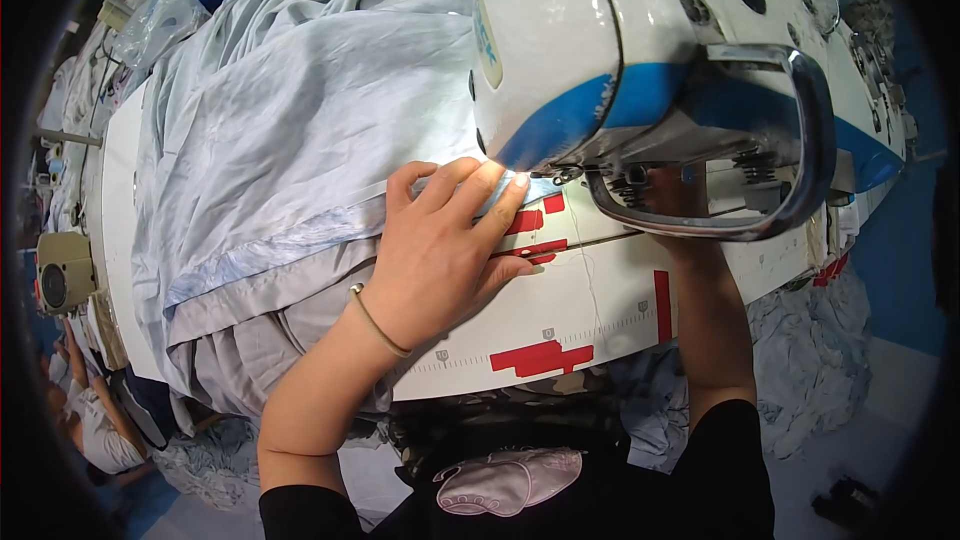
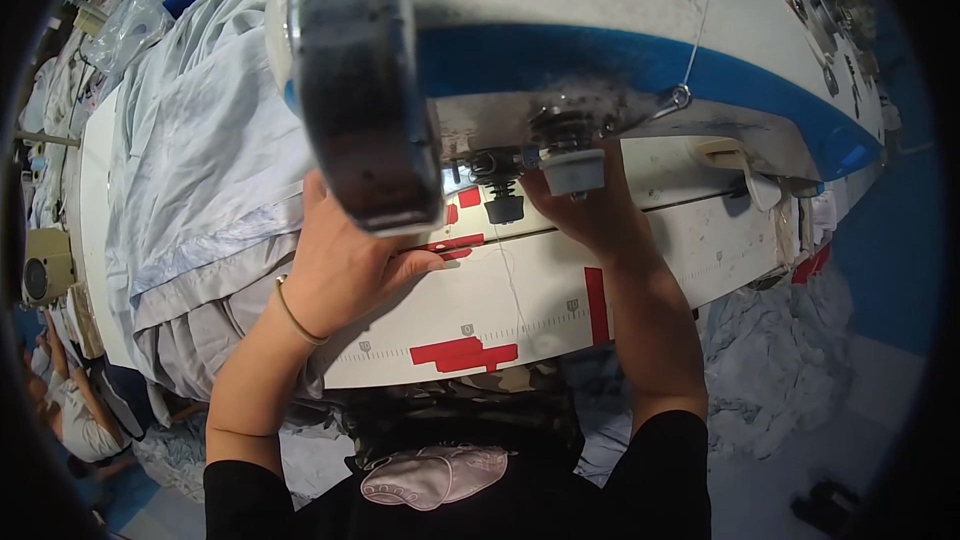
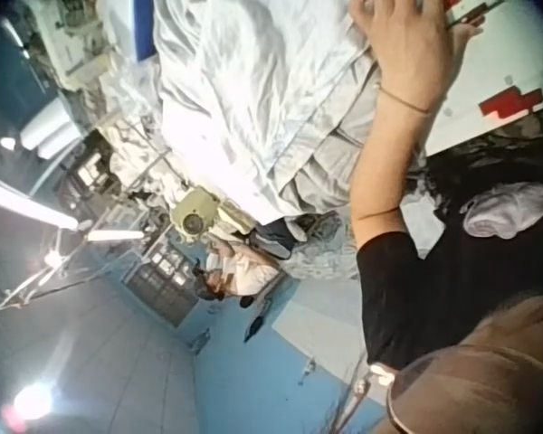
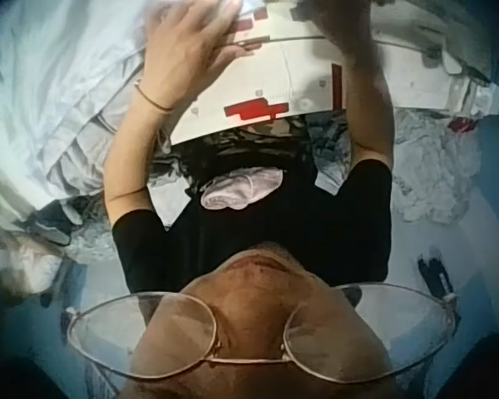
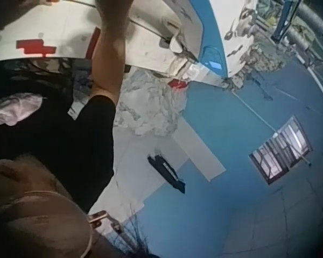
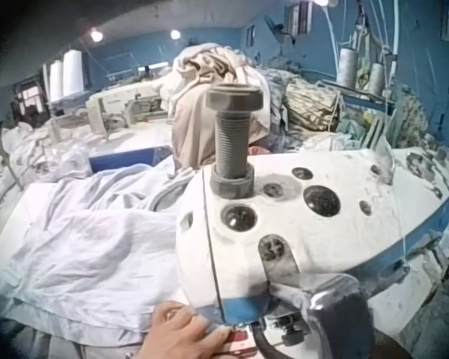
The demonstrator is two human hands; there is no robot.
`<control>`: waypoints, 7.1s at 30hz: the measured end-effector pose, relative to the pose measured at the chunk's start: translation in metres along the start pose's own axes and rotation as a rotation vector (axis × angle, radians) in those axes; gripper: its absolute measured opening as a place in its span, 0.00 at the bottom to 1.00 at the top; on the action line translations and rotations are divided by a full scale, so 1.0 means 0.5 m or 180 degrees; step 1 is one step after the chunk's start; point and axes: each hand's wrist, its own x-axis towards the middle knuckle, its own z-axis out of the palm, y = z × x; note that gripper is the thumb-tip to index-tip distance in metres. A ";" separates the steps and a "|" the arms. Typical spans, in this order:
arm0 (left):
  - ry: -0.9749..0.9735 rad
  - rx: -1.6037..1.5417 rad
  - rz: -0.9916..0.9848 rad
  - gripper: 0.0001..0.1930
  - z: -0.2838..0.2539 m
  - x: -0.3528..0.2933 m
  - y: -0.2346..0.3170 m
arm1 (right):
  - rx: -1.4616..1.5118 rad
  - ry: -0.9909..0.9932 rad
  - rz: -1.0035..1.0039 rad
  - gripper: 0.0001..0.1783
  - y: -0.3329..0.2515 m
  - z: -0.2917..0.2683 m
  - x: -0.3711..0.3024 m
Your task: Sewing fabric pieces together using an industrial sewing machine.
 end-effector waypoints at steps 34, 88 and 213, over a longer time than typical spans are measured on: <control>0.0064 0.0037 0.0017 0.38 0.000 0.002 -0.003 | -0.3158 -0.0280 -0.1516 0.26 -0.006 -0.071 0.030; 0.0404 -0.0955 -0.2102 0.18 -0.214 -0.465 0.086 | -0.0076 -0.0479 0.1053 0.16 0.219 0.253 -0.476; -0.0442 -0.2145 -0.0272 0.20 -0.064 -0.271 0.261 | -0.2186 -0.1028 -0.1679 0.09 0.028 0.118 -0.464</control>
